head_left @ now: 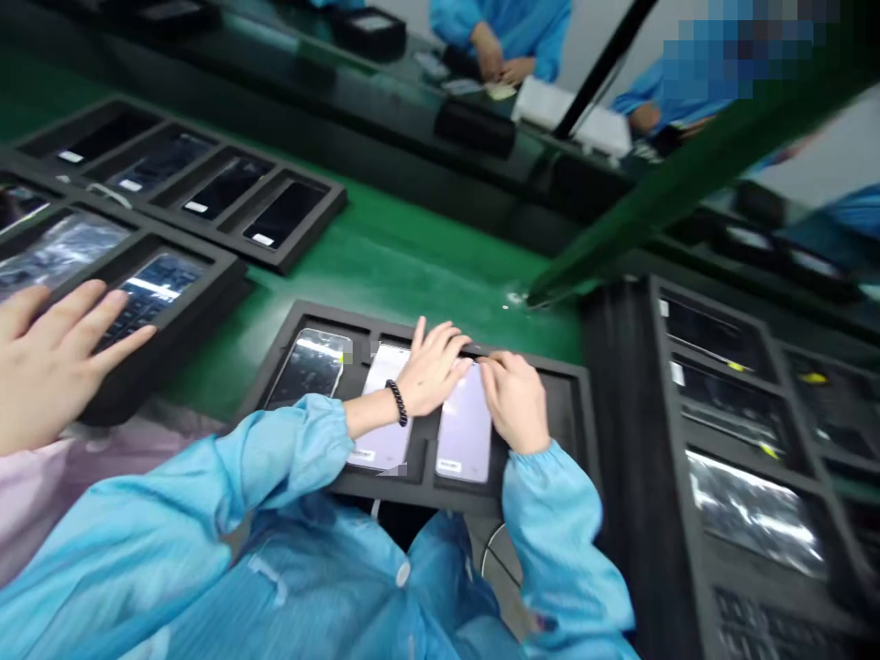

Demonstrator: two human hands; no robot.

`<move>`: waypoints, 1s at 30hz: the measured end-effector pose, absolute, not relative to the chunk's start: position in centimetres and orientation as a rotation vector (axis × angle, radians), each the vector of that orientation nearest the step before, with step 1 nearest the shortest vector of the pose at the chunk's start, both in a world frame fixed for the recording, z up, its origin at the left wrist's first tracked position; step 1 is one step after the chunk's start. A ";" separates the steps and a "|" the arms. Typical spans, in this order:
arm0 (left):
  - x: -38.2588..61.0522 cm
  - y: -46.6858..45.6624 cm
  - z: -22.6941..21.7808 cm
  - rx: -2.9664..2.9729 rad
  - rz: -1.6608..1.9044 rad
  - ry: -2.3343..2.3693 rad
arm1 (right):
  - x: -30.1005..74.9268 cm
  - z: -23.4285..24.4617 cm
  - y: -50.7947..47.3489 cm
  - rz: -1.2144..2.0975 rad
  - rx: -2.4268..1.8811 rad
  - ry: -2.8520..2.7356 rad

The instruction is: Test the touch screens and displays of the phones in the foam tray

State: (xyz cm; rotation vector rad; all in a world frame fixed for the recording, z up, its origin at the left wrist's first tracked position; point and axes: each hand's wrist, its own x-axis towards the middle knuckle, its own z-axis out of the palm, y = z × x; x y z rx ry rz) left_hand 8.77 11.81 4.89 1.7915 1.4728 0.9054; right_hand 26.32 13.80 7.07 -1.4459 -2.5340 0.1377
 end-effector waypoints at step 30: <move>9.9 9.8 4.4 0.576 0.491 0.300 | 29.9 6.8 6.5 0.112 -1.204 -1.818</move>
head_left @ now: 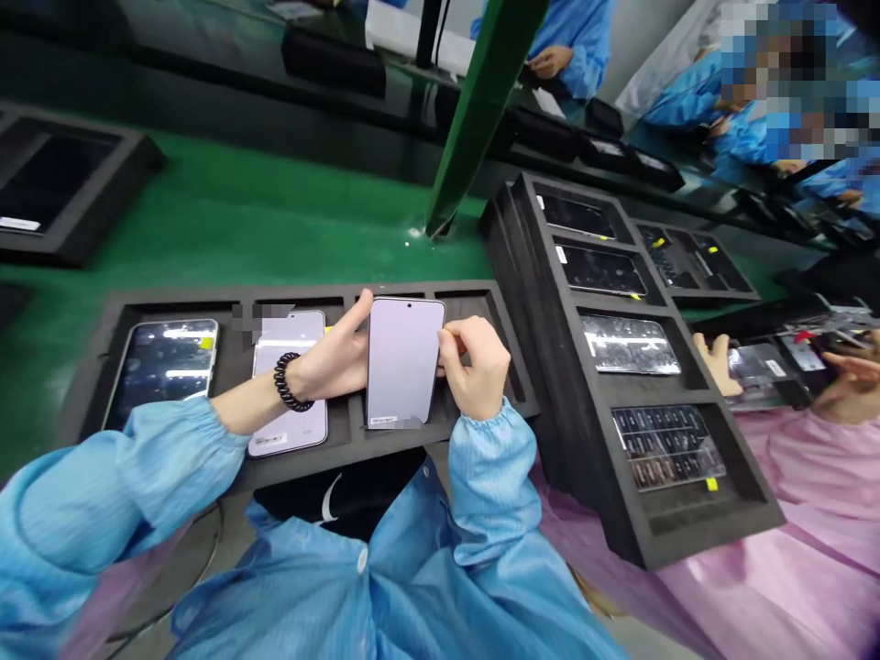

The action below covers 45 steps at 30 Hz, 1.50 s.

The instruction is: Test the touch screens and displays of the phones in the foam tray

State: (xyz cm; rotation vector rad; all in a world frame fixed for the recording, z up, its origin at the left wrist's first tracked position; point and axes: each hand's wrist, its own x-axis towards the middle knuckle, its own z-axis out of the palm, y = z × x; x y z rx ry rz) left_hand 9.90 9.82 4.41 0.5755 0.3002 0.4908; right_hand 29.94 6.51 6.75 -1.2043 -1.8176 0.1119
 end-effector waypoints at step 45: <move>10.9 -4.3 11.5 0.281 0.606 0.542 | 27.2 11.3 -2.8 0.522 -1.009 -1.577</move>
